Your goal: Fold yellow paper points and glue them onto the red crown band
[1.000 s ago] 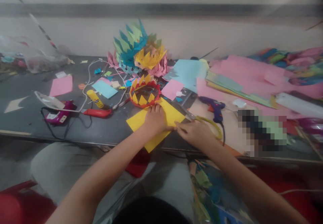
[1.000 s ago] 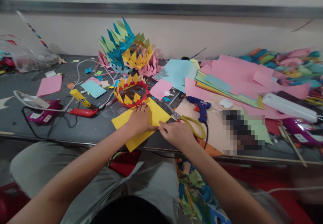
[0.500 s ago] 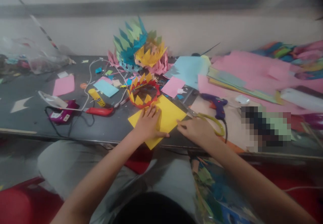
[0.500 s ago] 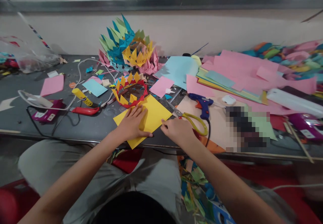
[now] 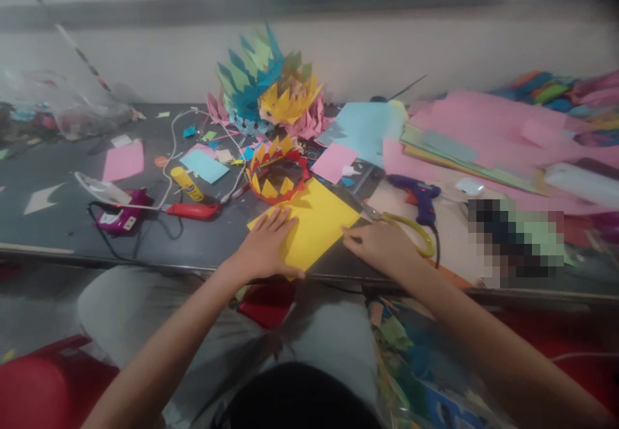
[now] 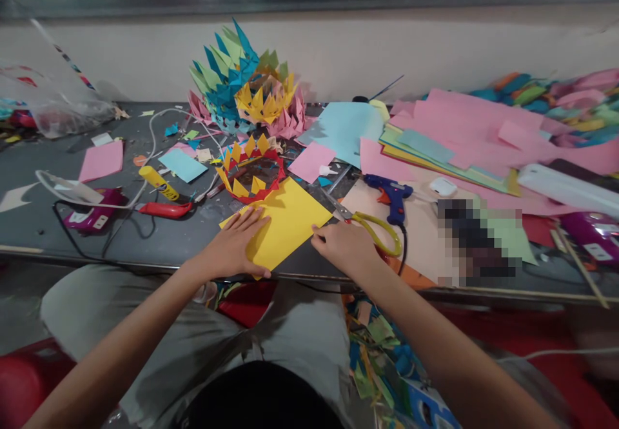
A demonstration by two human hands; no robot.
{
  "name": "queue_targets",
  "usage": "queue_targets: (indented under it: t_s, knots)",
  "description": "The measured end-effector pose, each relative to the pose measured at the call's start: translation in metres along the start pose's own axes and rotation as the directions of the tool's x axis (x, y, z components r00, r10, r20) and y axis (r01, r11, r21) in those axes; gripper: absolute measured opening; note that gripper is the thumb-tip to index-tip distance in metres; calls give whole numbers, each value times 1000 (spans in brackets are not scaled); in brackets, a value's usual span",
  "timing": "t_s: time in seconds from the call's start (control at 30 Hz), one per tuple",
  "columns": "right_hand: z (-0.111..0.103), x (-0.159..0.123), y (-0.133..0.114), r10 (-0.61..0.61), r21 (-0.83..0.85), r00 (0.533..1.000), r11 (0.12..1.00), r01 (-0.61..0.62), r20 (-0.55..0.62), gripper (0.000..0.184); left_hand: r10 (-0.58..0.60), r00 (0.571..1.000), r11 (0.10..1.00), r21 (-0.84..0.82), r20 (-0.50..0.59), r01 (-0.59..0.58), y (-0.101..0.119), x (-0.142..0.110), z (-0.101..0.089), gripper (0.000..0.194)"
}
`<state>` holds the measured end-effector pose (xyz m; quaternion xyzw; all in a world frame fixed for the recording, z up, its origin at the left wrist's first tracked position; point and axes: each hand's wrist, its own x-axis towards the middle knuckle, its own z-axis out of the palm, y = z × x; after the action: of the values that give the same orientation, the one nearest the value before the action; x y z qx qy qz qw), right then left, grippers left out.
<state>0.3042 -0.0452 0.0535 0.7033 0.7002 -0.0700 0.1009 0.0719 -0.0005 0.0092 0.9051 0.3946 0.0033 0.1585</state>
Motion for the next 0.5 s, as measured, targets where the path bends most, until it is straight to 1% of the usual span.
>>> queue_targets:
  t_s: [0.1,0.33,0.5]
  knots:
    - [-1,0,0,-10,8,1000,1000,10,8,38,34,999,999,21,-8,-34,-3,-5,1,109]
    - [0,0,2,-20,-3,1000,1000,20,5,37,86,996,996,13,-5,-86,-5,-11,1,92]
    - [0,0,2,-18,9,1000,1000,18,-17,38,68,998,997,37,14,-69,-13,-24,1,96]
